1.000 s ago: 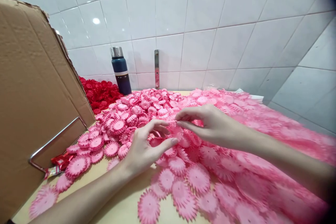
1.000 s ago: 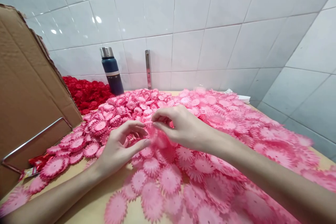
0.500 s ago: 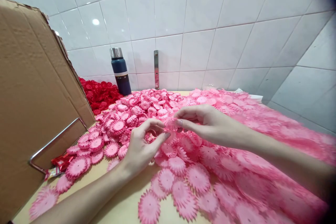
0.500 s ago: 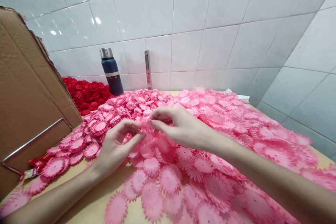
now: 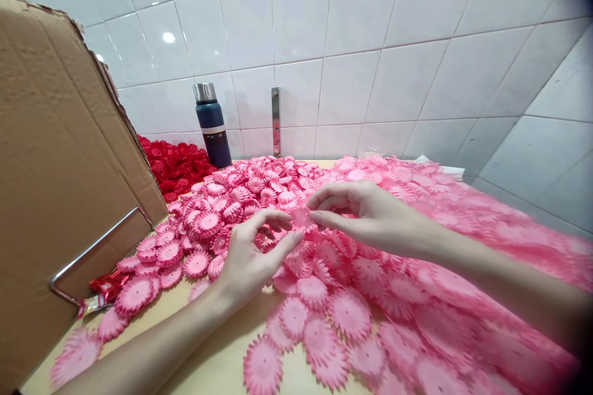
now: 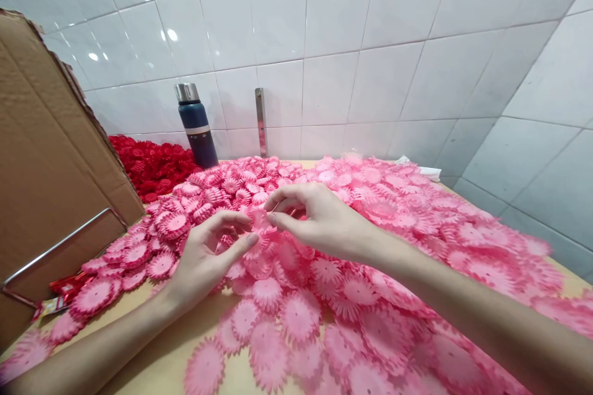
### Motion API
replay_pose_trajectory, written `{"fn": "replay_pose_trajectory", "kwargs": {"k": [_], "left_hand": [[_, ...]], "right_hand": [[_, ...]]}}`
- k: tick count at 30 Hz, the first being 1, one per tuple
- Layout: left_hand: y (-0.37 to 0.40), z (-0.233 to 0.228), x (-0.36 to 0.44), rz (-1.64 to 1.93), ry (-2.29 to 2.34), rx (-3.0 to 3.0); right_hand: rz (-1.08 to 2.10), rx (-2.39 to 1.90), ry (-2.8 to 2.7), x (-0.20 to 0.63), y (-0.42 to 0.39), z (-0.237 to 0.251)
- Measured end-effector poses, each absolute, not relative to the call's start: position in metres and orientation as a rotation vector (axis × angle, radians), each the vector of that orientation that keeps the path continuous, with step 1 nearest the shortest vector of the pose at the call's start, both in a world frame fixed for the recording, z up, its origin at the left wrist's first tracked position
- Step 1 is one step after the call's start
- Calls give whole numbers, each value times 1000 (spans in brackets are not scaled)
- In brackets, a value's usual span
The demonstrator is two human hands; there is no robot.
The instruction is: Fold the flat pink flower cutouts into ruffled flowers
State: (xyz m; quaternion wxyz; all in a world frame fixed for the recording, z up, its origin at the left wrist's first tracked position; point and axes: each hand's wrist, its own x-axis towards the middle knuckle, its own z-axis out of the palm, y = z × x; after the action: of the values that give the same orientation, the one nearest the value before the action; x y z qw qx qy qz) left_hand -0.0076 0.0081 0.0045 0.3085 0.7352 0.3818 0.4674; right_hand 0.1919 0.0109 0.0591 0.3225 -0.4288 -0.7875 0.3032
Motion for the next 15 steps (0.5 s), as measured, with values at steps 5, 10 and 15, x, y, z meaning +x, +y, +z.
{"fn": "replay_pose_trajectory", "kwargs": {"k": [5,10,15], "left_hand": [[6,8,-8,1212,1027,2013],[7,7,-8,1229,988,2088],[6,7,-7,1175,942,2081]], "right_hand": [[918,-1080,-2117,189,4,59],[920,-940,-2180,189,3,54],[943,-968,-2111,187,3,54]]}}
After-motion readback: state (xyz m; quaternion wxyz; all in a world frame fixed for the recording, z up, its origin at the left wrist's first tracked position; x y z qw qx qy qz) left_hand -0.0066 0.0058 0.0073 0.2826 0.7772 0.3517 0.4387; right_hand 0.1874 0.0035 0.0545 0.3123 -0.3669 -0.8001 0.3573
